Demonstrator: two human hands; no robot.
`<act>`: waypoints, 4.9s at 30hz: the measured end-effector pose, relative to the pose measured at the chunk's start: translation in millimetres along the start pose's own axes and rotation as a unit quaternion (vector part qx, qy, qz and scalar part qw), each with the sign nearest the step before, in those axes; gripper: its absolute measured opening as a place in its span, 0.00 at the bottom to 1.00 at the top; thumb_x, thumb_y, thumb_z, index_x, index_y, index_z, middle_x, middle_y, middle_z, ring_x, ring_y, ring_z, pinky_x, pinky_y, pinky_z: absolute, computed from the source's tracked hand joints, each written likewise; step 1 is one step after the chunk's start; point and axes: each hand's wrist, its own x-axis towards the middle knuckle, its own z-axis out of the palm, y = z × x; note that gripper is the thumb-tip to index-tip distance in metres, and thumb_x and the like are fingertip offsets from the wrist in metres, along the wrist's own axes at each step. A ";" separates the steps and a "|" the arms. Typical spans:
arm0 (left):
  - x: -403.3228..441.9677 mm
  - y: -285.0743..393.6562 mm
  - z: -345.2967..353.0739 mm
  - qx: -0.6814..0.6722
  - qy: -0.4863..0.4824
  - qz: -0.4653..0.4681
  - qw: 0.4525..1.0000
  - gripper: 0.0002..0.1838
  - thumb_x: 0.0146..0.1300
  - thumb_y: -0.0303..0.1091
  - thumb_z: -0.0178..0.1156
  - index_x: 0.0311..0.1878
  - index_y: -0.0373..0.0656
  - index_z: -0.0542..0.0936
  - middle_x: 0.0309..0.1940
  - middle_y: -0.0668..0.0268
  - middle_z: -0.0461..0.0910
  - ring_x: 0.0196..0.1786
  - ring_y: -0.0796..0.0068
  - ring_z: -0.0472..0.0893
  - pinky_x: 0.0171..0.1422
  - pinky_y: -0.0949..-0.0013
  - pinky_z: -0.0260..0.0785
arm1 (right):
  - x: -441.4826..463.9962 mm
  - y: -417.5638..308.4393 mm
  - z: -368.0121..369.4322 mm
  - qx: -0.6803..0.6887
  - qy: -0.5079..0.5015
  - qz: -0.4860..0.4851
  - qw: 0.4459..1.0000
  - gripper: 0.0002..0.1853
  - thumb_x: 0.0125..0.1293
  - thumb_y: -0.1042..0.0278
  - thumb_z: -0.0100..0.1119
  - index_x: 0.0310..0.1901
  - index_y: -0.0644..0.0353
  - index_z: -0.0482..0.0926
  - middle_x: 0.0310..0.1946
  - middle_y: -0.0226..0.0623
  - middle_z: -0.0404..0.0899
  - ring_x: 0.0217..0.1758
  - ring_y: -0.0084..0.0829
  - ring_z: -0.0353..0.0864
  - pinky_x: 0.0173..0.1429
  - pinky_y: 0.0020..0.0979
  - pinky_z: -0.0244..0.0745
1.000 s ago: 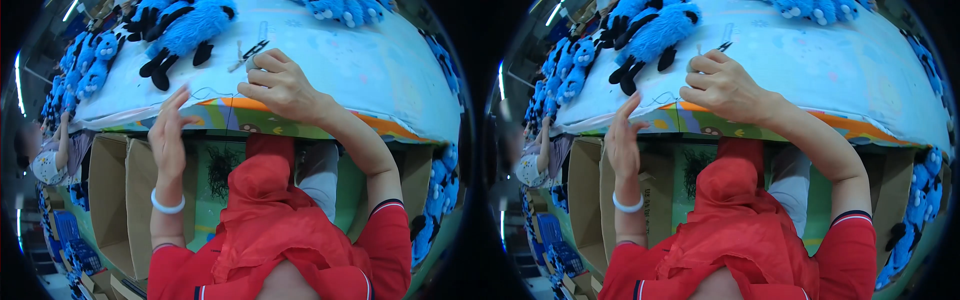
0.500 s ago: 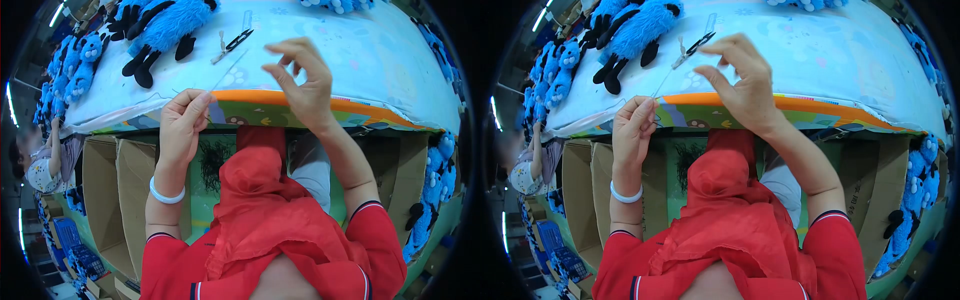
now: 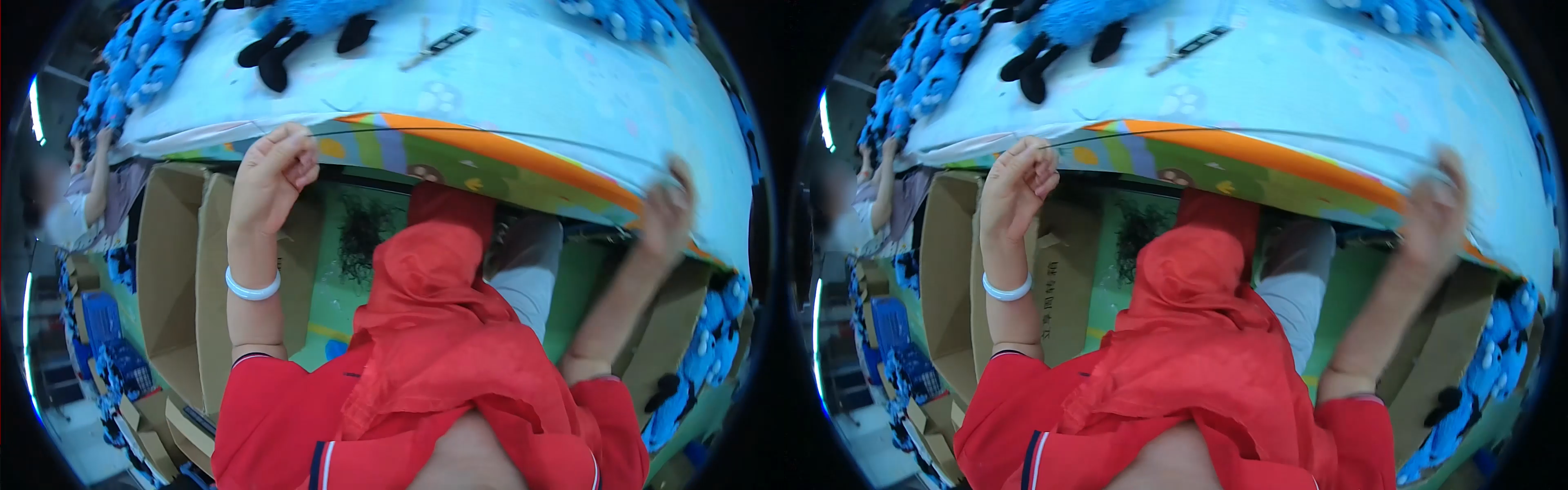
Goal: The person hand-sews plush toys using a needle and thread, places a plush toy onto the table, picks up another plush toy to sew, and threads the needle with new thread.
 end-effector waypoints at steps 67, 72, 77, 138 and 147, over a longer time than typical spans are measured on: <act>26.1 -59.1 107.8 0.259 -0.040 0.060 0.963 0.05 0.65 0.27 0.57 0.35 0.36 0.78 0.26 0.71 0.75 0.28 0.85 0.67 0.35 0.84 0.61 | -25.7 -12.9 60.7 -0.213 -0.154 -0.392 0.882 0.08 0.63 0.79 0.53 0.42 0.58 0.70 0.38 0.40 0.77 0.30 0.28 0.75 0.31 0.26 0.73; 47.5 -38.2 35.9 0.349 0.076 0.189 0.915 0.06 0.67 0.29 0.54 0.34 0.39 0.77 0.23 0.75 0.70 0.22 0.87 0.57 0.27 0.83 0.49 | -63.3 -93.1 -67.2 -0.374 0.304 -0.313 0.818 0.10 0.70 0.72 0.48 0.51 0.61 0.72 0.37 0.37 0.76 0.33 0.24 0.74 0.43 0.24 0.72; 52.9 -15.9 -5.6 0.466 0.171 0.283 0.821 0.06 0.67 0.28 0.54 0.33 0.38 0.76 0.23 0.73 0.69 0.24 0.85 0.60 0.29 0.81 0.52 | -127.2 -112.9 -307.6 -0.304 0.508 -0.171 0.788 0.12 0.69 0.72 0.49 0.53 0.63 0.70 0.39 0.41 0.76 0.37 0.28 0.76 0.46 0.27 0.73; 29.6 -63.9 75.3 -0.113 -0.063 0.135 0.982 0.06 0.64 0.23 0.48 0.30 0.39 0.71 0.55 0.46 0.75 0.63 0.48 0.71 0.66 0.62 0.65 | -5.7 39.5 96.3 0.147 -0.213 0.298 0.919 0.08 0.64 0.67 0.60 0.33 0.63 0.76 0.17 0.34 0.76 0.12 0.16 0.67 0.14 0.13 0.52; 27.6 -72.4 85.3 -0.051 -0.100 0.128 0.985 0.05 0.64 0.23 0.49 0.31 0.39 0.70 0.58 0.46 0.72 0.67 0.47 0.67 0.67 0.60 0.61 | -8.5 32.9 95.4 0.121 -0.205 0.281 0.930 0.11 0.63 0.64 0.63 0.35 0.64 0.79 0.14 0.31 0.74 0.13 0.14 0.69 0.13 0.12 0.51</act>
